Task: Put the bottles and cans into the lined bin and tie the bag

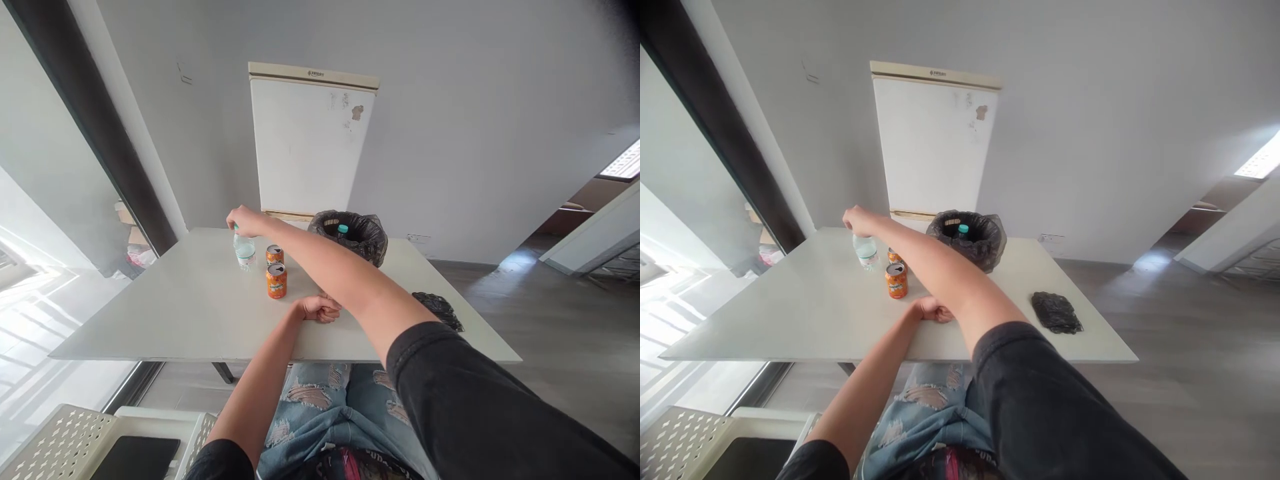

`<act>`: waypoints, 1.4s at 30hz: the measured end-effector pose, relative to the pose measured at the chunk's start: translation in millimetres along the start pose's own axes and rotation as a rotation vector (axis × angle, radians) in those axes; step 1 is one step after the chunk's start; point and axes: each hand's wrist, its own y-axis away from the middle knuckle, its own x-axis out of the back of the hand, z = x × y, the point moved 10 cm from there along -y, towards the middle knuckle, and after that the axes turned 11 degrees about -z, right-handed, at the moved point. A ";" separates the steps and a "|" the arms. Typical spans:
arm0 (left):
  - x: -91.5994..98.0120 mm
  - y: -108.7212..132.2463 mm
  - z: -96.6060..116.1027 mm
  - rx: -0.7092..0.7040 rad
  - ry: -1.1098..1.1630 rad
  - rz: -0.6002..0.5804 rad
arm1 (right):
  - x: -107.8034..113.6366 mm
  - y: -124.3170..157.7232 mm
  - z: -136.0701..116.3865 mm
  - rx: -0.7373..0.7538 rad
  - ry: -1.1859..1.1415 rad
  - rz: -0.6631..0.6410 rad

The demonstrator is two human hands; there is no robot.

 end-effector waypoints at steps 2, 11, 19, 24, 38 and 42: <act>-9.3 -0.3 -2.0 0.075 0.009 -0.100 | 32.6 21.8 6.1 0.012 -0.011 0.100; -18.6 -1.7 -2.1 0.127 0.043 -0.191 | 198.2 270.5 91.5 -0.028 -0.165 0.783; -17.7 0.1 -1.1 0.131 0.038 -0.178 | 139.0 361.2 160.8 -0.371 -0.016 0.687; -16.0 0.7 -2.5 0.143 0.044 -0.170 | 76.7 312.2 182.2 -0.445 0.025 0.303; -15.9 -1.3 -3.8 0.139 0.077 -0.163 | 22.9 270.7 194.4 -0.586 0.099 -0.142; -11.8 -1.2 -6.7 0.143 0.112 -0.140 | 62.1 264.0 127.3 -0.467 0.151 0.371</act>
